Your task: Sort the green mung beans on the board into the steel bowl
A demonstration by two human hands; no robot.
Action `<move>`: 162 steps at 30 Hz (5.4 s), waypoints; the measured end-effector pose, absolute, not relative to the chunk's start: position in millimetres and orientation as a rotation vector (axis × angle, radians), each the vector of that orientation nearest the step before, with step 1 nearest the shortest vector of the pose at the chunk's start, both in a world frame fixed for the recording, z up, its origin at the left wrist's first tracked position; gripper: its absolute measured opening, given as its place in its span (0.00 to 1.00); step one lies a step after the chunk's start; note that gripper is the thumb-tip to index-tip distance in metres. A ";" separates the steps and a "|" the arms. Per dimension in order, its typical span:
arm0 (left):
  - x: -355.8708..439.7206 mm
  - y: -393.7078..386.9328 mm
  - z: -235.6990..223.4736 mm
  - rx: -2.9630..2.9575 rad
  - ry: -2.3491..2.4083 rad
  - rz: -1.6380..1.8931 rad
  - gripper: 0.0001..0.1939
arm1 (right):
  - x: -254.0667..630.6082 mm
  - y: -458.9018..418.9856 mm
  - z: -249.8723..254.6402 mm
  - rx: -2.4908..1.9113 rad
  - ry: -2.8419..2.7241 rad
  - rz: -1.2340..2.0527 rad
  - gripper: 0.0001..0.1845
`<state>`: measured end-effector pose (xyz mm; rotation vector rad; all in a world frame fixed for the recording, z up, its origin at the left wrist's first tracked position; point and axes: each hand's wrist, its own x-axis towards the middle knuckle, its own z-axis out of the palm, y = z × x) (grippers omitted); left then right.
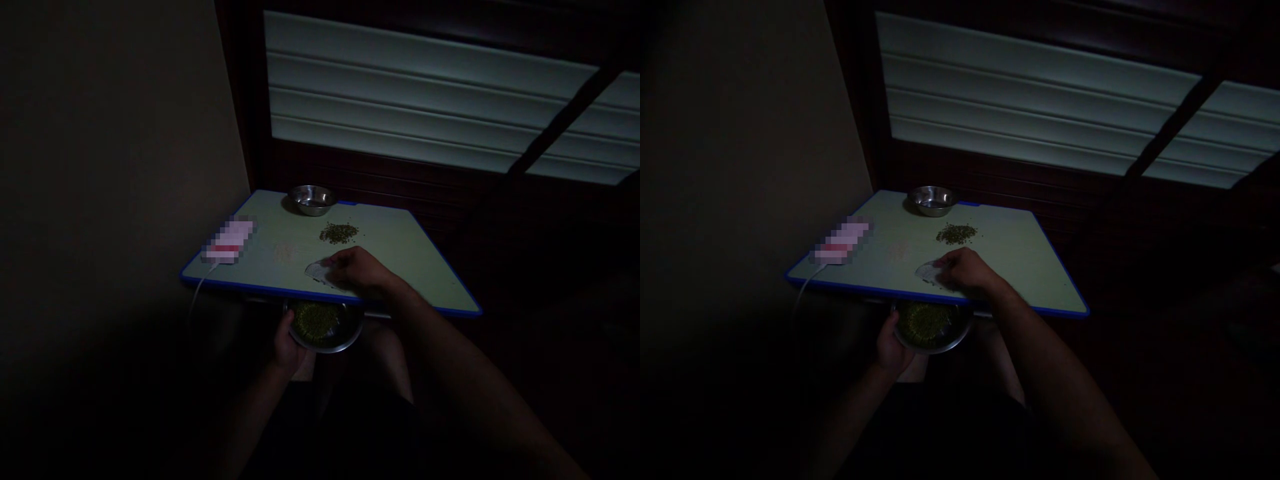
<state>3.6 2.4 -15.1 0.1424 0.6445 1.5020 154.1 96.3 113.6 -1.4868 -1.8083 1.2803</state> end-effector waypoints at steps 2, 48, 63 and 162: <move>3.3 2.3 -16.2 0.150 0.651 1.489 0.19 | 153.1 93.7 114.8 -1.482 -1.868 1.258 0.21; 4.7 2.5 -11.4 0.140 0.658 1.540 0.19 | 155.0 88.4 118.9 -1.238 -1.972 1.442 0.18; 3.5 2.4 -10.6 0.102 0.696 1.523 0.15 | 168.0 94.9 120.3 -1.174 -1.885 1.411 0.16; 0.5 1.2 -9.2 0.104 0.866 1.258 0.11 | 240.4 172.9 91.9 -1.892 -1.551 0.110 0.12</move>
